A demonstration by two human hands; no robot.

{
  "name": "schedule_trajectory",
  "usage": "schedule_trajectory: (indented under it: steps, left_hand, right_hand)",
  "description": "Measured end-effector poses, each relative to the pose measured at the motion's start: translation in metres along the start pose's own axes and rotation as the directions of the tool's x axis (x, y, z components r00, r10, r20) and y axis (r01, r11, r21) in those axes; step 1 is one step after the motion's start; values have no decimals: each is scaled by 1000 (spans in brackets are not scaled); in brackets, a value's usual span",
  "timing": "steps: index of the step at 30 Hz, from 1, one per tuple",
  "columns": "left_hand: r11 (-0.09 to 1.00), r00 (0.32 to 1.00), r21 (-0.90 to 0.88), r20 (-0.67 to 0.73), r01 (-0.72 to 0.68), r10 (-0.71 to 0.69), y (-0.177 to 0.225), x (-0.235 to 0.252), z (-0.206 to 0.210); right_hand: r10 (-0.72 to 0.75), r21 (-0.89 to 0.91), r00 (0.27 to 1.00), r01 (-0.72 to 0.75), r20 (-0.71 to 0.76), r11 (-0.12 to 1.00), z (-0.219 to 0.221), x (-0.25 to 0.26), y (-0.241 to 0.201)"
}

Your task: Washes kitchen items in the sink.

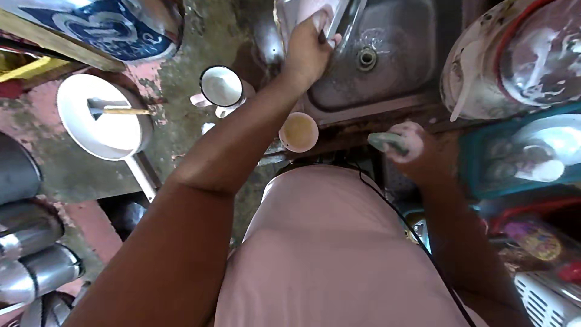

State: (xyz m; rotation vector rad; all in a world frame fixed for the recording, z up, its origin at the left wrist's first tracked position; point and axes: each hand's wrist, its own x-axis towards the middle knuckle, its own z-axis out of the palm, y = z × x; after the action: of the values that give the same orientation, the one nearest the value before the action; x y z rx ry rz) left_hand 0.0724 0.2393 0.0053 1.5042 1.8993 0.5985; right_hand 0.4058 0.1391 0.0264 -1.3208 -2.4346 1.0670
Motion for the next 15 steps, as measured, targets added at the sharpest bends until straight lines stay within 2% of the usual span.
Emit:
schedule_trajectory:
  steps: [4, 7, 9, 10, 12, 13, 15]
  left_hand:
    - [981, 991, 137, 19, -134, 133, -10, -2, -6]
    - [950, 976, 224, 30, -216, 215, -12, -5, -9]
    - [953, 976, 217, 8, -212, 216, -10, -10, -12]
    - [974, 983, 148, -27, -174, 180, -8, -13, -12]
    - [989, 995, -149, -100, -14, -1, -3, -16, -9]
    - [935, 987, -341, -91, 95, -133, -1, -16, -6]
    - [687, 914, -644, 48, 337, -403, 7, -19, -2]
  right_hand:
    - [102, 10, 995, -102, 0, 995, 6, -8, -6]
    - [111, -11, 994, -112, -19, 994, 9, -11, -10]
    - [93, -22, 995, -94, -29, 995, 11, -11, -11]
    - [85, -17, 996, -85, -28, 996, 11, -12, -12]
    - [80, -2, 997, -80, -22, 997, 11, -13, -12]
    - [78, 4, 997, -78, -21, 997, 11, -13, -12]
    - [82, 13, 996, -82, -18, 997, 11, -13, -11]
